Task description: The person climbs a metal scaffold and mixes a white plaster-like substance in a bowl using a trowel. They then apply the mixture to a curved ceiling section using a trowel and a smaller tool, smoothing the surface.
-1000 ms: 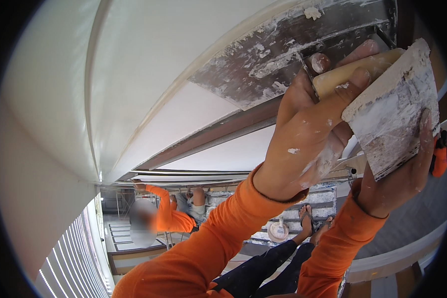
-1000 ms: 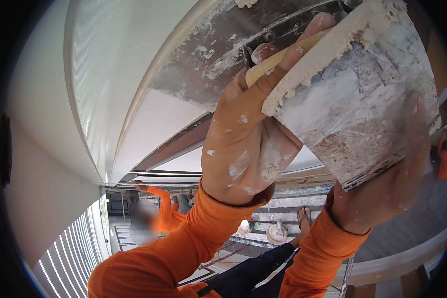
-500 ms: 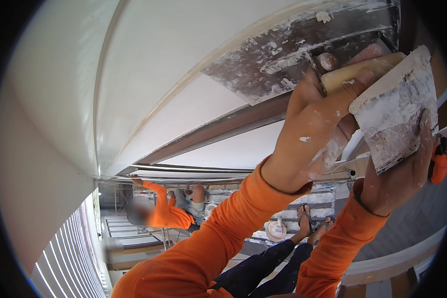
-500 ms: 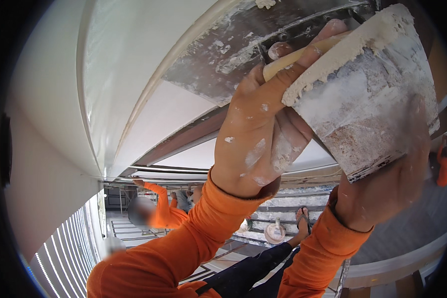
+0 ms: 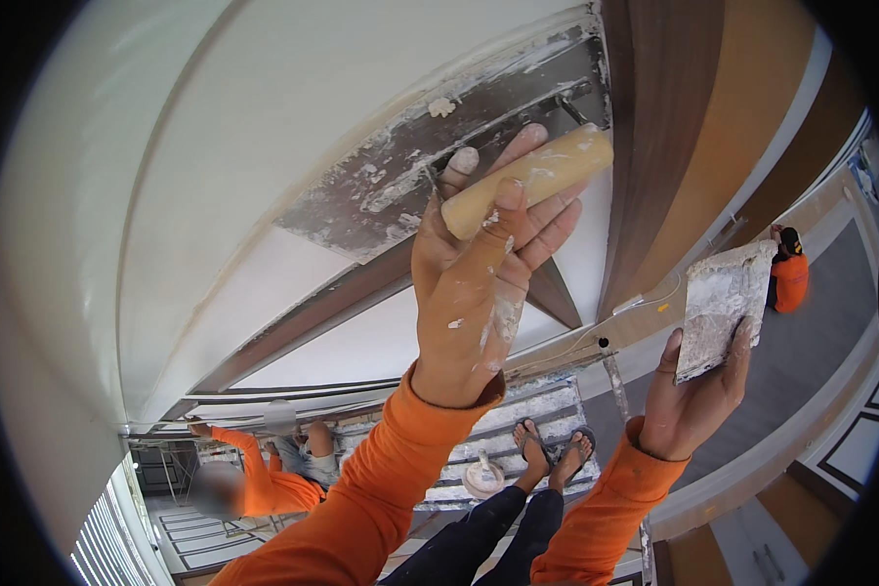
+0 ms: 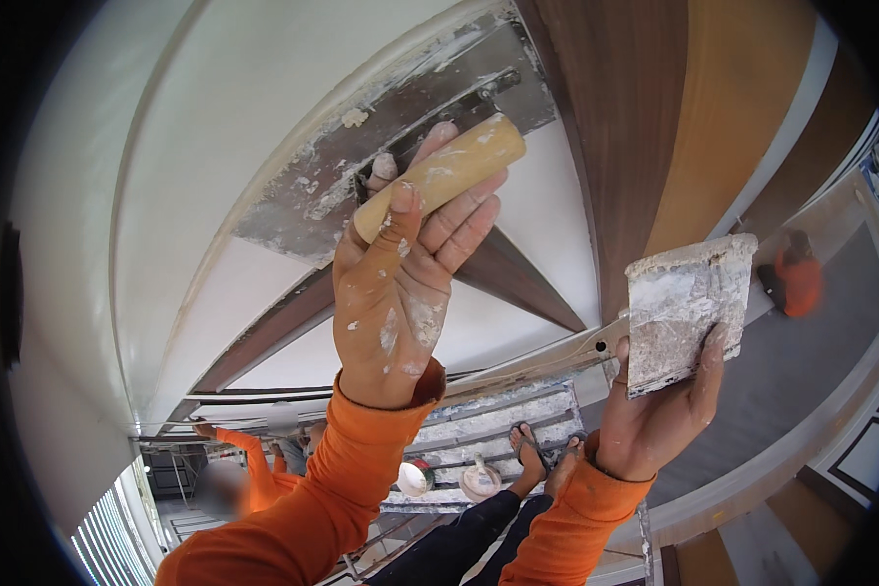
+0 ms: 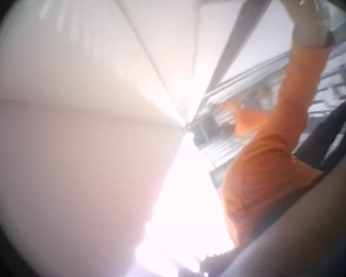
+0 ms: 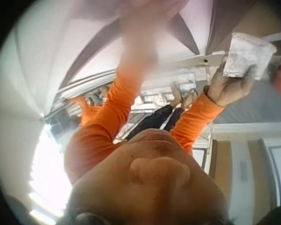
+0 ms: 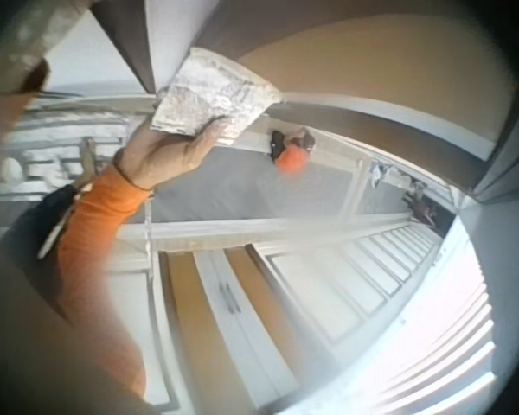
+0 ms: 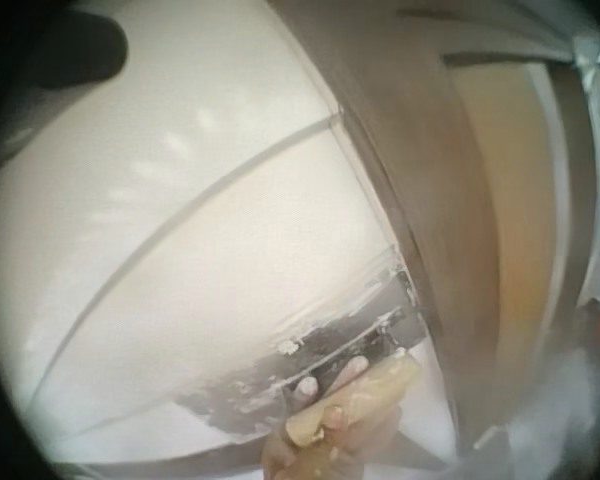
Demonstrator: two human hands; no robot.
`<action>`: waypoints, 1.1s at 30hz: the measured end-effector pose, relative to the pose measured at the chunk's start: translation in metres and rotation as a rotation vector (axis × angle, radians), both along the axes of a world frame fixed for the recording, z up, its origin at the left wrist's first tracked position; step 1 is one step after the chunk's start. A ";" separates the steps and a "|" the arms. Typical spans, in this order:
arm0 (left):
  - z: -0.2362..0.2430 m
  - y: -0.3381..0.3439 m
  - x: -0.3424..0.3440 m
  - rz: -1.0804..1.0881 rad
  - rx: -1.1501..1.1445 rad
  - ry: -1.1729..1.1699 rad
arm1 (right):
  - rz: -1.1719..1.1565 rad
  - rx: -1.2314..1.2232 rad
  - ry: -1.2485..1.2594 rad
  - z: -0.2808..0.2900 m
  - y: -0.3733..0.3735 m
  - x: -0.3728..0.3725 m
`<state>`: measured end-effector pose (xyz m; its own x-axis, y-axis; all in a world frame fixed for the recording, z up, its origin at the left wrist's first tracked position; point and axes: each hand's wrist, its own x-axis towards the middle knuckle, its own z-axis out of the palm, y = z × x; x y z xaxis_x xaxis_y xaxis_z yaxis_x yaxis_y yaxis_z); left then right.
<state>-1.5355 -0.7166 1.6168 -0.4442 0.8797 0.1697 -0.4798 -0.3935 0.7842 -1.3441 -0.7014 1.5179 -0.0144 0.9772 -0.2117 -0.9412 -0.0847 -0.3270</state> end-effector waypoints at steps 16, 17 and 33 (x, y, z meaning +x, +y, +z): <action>-0.021 0.007 0.018 0.191 0.101 0.158 | -0.114 0.107 -0.315 0.011 -0.006 0.022; -0.023 0.008 0.018 0.212 0.109 0.169 | -0.144 0.121 -0.352 0.015 -0.005 0.021; -0.032 0.009 0.003 0.056 0.177 0.137 | -0.041 0.937 -0.798 0.071 0.082 -0.029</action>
